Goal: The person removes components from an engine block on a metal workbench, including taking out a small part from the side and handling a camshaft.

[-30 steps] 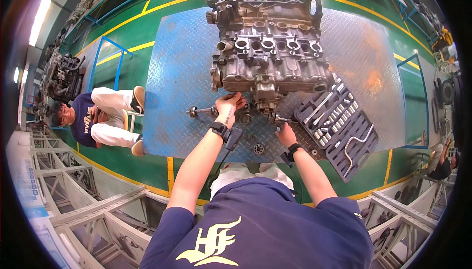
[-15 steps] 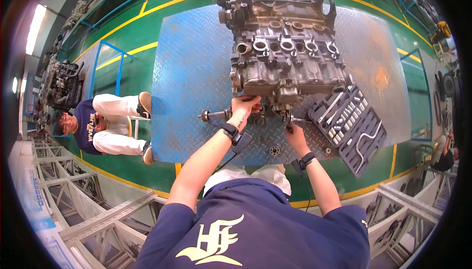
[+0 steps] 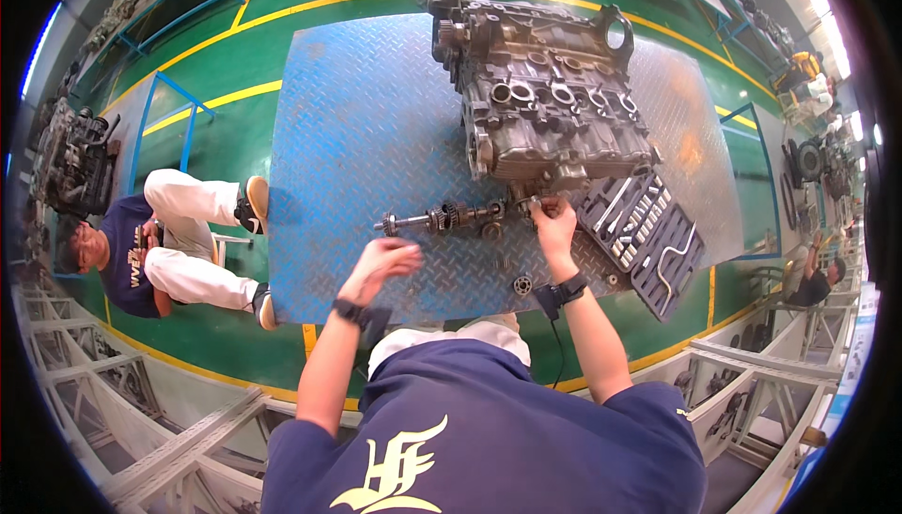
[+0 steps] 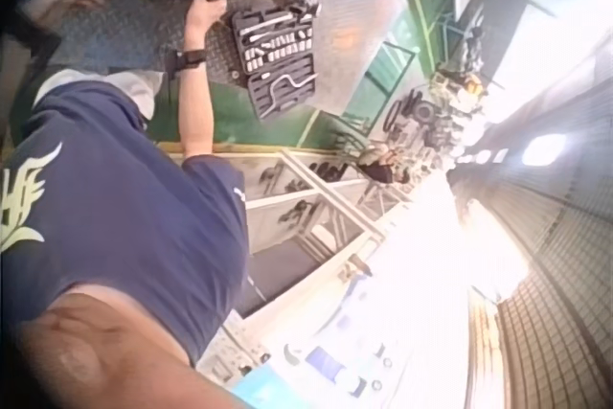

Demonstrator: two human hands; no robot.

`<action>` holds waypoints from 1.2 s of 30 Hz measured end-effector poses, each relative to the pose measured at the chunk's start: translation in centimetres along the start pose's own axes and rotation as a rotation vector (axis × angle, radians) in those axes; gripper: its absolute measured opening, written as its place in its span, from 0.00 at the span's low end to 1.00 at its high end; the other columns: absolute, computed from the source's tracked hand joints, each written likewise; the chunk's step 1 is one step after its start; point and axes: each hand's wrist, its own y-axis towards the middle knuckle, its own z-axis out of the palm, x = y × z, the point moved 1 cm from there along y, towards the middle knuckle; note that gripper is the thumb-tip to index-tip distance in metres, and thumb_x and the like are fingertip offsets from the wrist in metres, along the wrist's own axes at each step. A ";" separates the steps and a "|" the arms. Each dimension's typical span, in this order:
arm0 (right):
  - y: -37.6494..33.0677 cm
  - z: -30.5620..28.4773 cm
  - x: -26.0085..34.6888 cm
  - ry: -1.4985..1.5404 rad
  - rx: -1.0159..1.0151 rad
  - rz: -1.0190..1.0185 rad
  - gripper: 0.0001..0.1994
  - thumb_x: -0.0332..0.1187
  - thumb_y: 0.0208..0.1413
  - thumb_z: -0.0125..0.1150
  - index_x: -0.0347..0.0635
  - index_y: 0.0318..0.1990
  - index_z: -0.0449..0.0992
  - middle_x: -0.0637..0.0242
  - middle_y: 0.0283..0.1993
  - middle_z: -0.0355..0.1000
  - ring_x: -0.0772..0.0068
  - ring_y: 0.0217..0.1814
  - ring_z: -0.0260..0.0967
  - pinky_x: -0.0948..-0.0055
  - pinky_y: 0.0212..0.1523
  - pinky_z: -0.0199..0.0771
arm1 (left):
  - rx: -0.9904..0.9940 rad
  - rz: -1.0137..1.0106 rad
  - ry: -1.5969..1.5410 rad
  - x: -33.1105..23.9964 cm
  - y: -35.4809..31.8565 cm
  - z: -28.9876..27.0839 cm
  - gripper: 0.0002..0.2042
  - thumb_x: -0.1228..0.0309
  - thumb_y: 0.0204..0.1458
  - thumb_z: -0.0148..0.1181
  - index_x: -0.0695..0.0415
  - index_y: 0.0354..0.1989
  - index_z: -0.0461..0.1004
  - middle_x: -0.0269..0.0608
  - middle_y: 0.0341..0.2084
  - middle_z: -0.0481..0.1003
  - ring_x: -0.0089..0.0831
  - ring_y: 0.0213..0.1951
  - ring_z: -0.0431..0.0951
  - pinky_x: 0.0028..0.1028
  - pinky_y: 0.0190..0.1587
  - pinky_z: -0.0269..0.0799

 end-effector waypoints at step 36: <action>-1.6 8.5 2.0 0.160 -0.279 0.023 0.10 0.31 0.51 0.64 0.33 0.30 0.70 0.62 0.25 0.73 0.75 0.26 0.71 0.76 0.26 0.70 | -0.586 -0.029 -0.581 15.3 -16.2 -15.5 0.07 0.68 0.51 0.58 0.59 0.32 0.72 0.40 0.27 0.76 0.32 0.31 0.78 0.27 0.32 0.72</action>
